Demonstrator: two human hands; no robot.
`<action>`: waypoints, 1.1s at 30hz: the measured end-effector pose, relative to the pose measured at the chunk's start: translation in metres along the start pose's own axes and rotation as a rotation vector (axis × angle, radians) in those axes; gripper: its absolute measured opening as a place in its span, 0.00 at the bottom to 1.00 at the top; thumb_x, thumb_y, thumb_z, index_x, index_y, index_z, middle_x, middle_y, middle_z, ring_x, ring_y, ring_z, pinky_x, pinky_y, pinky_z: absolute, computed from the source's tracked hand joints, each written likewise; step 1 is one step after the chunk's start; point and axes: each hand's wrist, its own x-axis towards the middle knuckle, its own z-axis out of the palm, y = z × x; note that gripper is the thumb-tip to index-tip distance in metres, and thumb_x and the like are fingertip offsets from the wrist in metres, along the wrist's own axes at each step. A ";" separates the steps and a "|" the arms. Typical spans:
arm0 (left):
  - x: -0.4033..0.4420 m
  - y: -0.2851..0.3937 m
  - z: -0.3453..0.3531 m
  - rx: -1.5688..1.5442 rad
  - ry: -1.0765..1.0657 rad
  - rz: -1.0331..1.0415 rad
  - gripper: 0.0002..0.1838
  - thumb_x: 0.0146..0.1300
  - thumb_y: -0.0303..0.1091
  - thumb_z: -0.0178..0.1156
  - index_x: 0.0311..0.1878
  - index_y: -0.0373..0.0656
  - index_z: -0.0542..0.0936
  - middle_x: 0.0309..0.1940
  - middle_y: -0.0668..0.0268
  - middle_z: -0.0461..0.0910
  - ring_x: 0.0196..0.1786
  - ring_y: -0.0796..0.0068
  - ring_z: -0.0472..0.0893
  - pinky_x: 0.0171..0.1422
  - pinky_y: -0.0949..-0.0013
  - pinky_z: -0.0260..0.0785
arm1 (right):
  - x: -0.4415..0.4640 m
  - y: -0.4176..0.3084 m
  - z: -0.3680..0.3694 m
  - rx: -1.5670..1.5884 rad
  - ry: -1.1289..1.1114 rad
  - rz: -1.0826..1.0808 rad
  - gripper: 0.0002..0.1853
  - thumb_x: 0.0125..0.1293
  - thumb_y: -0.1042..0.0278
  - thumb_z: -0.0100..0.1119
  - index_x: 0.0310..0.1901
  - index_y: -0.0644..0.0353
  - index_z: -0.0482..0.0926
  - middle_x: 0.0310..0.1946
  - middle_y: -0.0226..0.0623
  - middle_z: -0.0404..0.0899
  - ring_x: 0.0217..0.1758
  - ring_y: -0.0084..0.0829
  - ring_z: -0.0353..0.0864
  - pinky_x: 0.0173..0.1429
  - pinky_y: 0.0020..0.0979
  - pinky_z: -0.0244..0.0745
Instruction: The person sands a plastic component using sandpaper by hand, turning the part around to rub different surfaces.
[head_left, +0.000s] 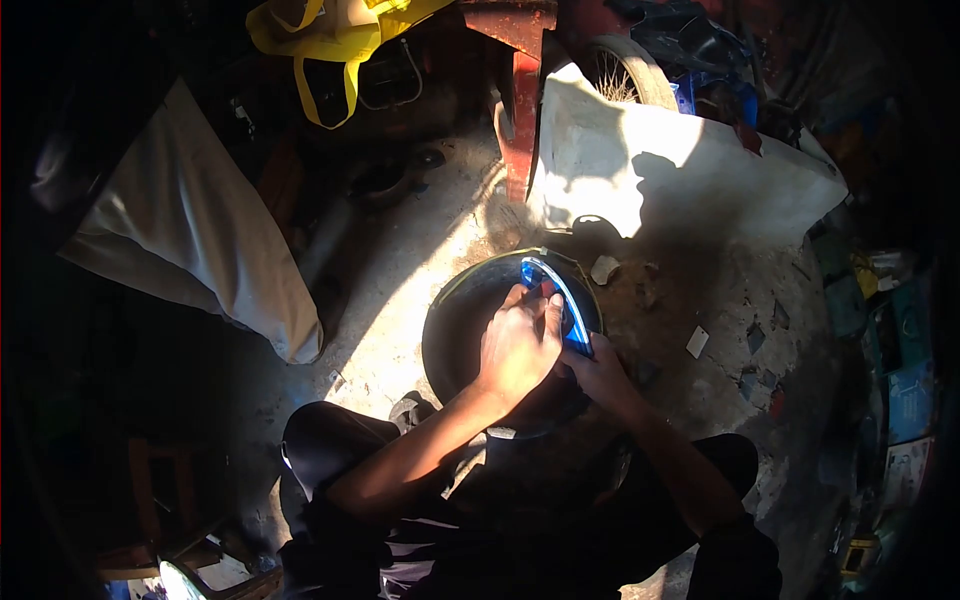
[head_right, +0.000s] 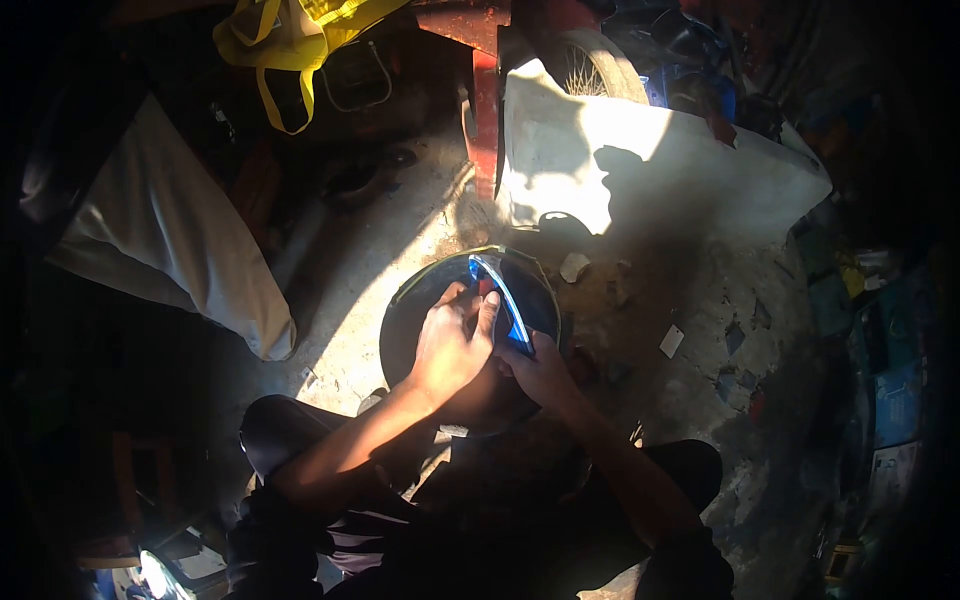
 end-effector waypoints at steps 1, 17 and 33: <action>0.001 -0.002 0.002 0.043 0.054 0.040 0.20 0.76 0.44 0.54 0.41 0.37 0.87 0.49 0.42 0.82 0.44 0.39 0.85 0.48 0.46 0.78 | 0.000 0.000 0.000 0.000 0.000 0.000 0.05 0.72 0.71 0.62 0.42 0.63 0.80 0.30 0.29 0.80 0.32 0.20 0.79 0.39 0.25 0.74; 0.000 0.004 -0.002 -0.123 0.010 -0.061 0.22 0.76 0.45 0.52 0.37 0.37 0.87 0.40 0.41 0.84 0.53 0.39 0.82 0.56 0.45 0.76 | 0.005 0.012 -0.002 -0.027 -0.023 0.016 0.06 0.72 0.71 0.63 0.44 0.64 0.80 0.31 0.29 0.81 0.32 0.20 0.79 0.40 0.25 0.76; 0.014 -0.006 0.002 -0.158 -0.020 -0.158 0.23 0.77 0.46 0.52 0.39 0.35 0.85 0.47 0.45 0.84 0.57 0.38 0.81 0.60 0.49 0.74 | 0.007 0.017 0.006 0.056 -0.045 0.001 0.05 0.72 0.71 0.62 0.41 0.64 0.80 0.29 0.31 0.81 0.31 0.20 0.78 0.37 0.25 0.75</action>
